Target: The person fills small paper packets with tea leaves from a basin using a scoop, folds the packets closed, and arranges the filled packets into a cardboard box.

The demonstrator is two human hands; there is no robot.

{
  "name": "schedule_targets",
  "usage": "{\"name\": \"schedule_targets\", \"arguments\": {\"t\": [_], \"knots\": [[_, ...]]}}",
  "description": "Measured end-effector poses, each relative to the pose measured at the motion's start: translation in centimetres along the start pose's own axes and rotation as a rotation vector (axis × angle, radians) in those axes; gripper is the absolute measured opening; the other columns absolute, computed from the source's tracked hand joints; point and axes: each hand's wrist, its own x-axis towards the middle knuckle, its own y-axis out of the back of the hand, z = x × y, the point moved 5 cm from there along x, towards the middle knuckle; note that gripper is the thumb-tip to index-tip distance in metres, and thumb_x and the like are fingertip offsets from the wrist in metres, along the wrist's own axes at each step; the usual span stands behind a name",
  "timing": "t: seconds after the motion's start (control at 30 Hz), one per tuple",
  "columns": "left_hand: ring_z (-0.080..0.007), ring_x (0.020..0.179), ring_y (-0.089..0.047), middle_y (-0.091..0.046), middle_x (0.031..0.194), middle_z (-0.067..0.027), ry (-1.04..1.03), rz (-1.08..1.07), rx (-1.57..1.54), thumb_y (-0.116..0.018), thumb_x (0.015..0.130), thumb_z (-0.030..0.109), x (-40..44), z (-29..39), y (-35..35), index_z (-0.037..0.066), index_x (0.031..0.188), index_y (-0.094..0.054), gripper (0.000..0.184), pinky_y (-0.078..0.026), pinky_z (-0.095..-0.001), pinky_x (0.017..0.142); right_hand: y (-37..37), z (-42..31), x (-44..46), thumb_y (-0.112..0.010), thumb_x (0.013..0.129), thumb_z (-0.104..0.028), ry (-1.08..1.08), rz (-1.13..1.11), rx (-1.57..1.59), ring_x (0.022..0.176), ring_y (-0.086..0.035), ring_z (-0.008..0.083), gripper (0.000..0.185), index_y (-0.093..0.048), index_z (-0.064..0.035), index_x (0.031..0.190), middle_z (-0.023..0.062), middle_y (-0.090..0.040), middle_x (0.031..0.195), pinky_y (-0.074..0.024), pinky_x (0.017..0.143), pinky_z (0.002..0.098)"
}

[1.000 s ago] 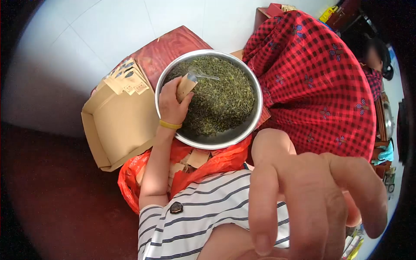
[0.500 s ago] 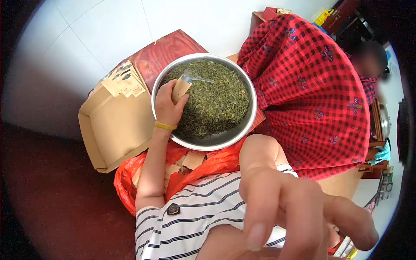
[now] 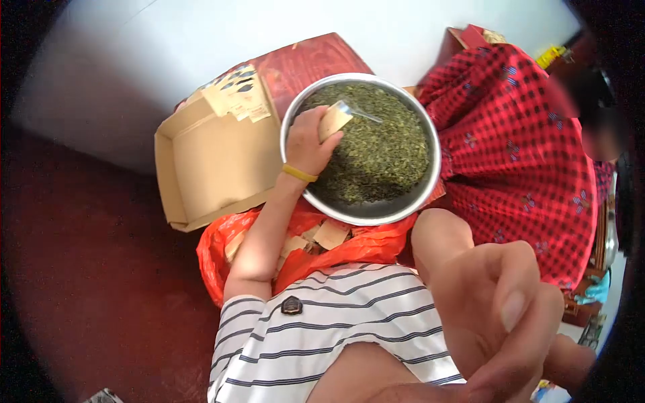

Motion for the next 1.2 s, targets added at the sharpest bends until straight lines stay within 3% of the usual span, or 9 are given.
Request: {"name": "schedule_targets", "arguments": {"t": [0.17,0.33,0.47,0.5,1.0,1.2], "knots": [[-0.034,0.103,-0.057,-0.061,0.111,-0.0147,-0.038,0.026,0.015,-0.076,0.074,0.02,0.0,-0.1,-0.1,0.005,0.119,-0.055,0.052,-0.046,-0.0427,0.09,1.4,-3.1,-0.2,-0.05,0.097,-0.021,-0.026,0.127,0.002,0.101,-0.048,0.0059,0.019,-0.06,-0.0243,0.113,-0.0166,-0.066,0.097,-0.0341,0.094,0.0354],[-0.0342,0.103,-0.057,-0.061,0.111,-0.0151,-0.032,0.019,0.024,-0.076,0.075,0.02,0.1,0.0,0.0,0.004,0.119,-0.055,0.051,-0.046,-0.0429,0.09,-0.6,0.2,0.1,-0.05,0.098,-0.024,-0.033,0.226,-0.05,0.099,-0.048,0.0074,0.022,-0.055,-0.0266,0.119,-0.0176,-0.066,0.094,-0.0351,0.093,0.0374],[-0.0345,0.104,-0.057,-0.061,0.111,-0.0155,-0.022,0.03,0.016,-0.076,0.075,0.021,0.1,0.0,0.0,0.004,0.119,-0.056,0.051,-0.046,-0.0431,0.091,0.6,-1.6,0.5,-0.05,0.098,-0.025,-0.031,0.29,-0.104,0.098,-0.048,0.0086,0.027,-0.051,-0.0284,0.124,-0.0183,-0.065,0.092,-0.036,0.092,0.039],[-0.0349,0.104,-0.058,-0.062,0.112,-0.0159,-0.02,0.026,0.013,-0.076,0.075,0.021,0.1,0.0,0.0,0.004,0.119,-0.056,0.052,-0.046,-0.0429,0.091,-0.9,1.1,0.4,-0.05,0.098,-0.026,-0.028,0.303,-0.124,0.097,-0.048,0.009,0.028,-0.05,-0.0288,0.126,-0.0185,-0.065,0.092,-0.0362,0.092,0.0394],[-0.0349,0.103,-0.059,-0.061,0.111,-0.0165,0.027,-0.004,0.022,-0.076,0.076,0.02,0.2,0.0,0.0,0.004,0.12,-0.056,0.051,-0.047,-0.0422,0.09,-2.0,1.0,0.3,-0.051,0.099,-0.033,0.01,0.624,-0.303,0.091,-0.048,0.0135,0.048,-0.037,-0.0357,0.145,-0.0214,-0.065,0.085,-0.0394,0.088,0.0454],[-0.0349,0.103,-0.058,-0.061,0.111,-0.0164,0.04,-0.015,-0.002,-0.076,0.076,0.02,0.3,0.1,0.0,0.004,0.12,-0.056,0.05,-0.046,-0.042,0.091,0.4,0.9,1.6,-0.051,0.098,-0.039,0.118,0.258,0.023,0.081,-0.051,0.0131,0.038,-0.047,-0.034,0.135,-0.0191,-0.066,0.081,-0.0387,0.084,0.0414]]}}
